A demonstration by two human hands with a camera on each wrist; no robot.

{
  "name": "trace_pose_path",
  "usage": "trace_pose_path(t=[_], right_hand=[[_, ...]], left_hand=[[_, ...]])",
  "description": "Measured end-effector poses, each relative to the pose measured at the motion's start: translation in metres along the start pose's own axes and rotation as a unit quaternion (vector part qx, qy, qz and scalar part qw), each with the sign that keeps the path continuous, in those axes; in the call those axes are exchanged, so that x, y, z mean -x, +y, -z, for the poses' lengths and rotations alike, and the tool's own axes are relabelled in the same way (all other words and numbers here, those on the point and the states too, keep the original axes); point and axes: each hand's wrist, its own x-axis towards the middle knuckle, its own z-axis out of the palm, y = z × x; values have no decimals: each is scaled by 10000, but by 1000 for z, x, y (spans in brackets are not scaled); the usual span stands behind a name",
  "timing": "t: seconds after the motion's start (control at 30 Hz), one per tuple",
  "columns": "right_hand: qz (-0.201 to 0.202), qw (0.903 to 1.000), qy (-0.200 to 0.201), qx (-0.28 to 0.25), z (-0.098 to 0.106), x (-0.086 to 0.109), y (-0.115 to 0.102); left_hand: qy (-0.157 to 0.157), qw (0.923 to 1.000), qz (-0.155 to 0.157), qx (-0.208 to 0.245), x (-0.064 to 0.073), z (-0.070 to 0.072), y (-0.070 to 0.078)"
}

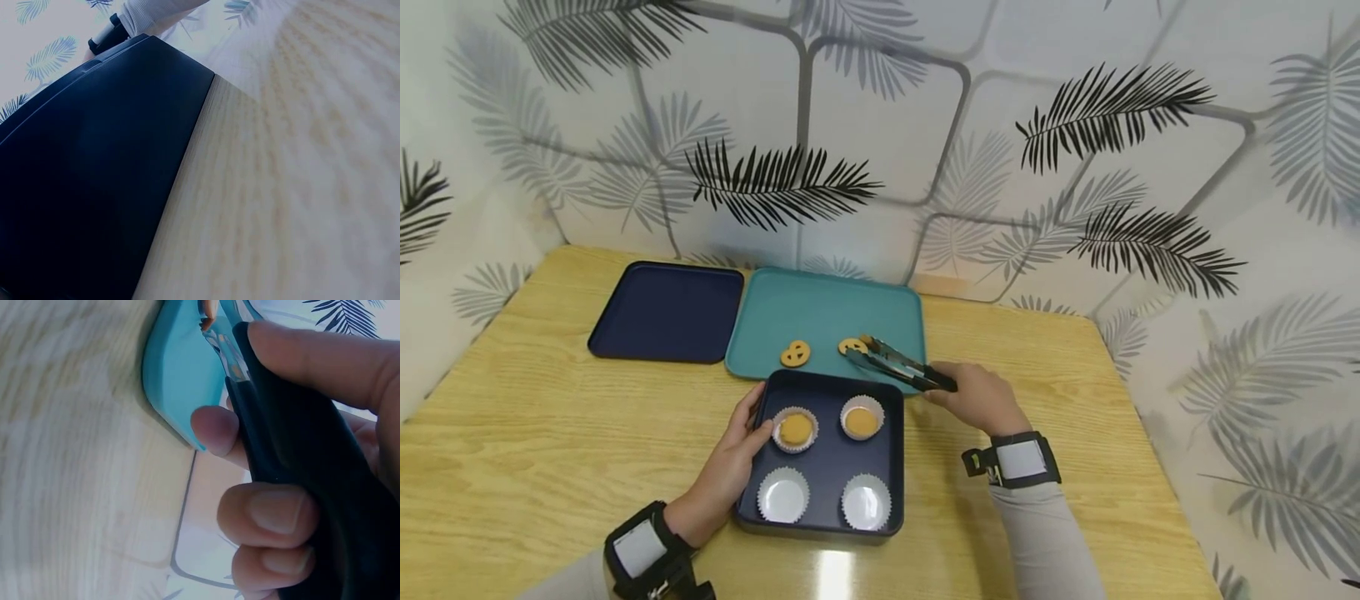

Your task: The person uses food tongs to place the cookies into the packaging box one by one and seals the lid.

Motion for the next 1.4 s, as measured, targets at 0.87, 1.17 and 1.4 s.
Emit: trace_pose_path(t=[0.87, 1.17, 1.4], right_hand=[[217, 9983, 392, -369, 28, 36, -11], [371, 9973, 306, -555, 37, 63, -24], [524, 9960, -75, -720, 47, 91, -35]], left_hand=[[-37, 10000, 21, 29, -2, 1, 0], [-23, 10000, -13, 37, 0, 0, 0], [-49, 10000, 23, 62, -1, 1, 0]])
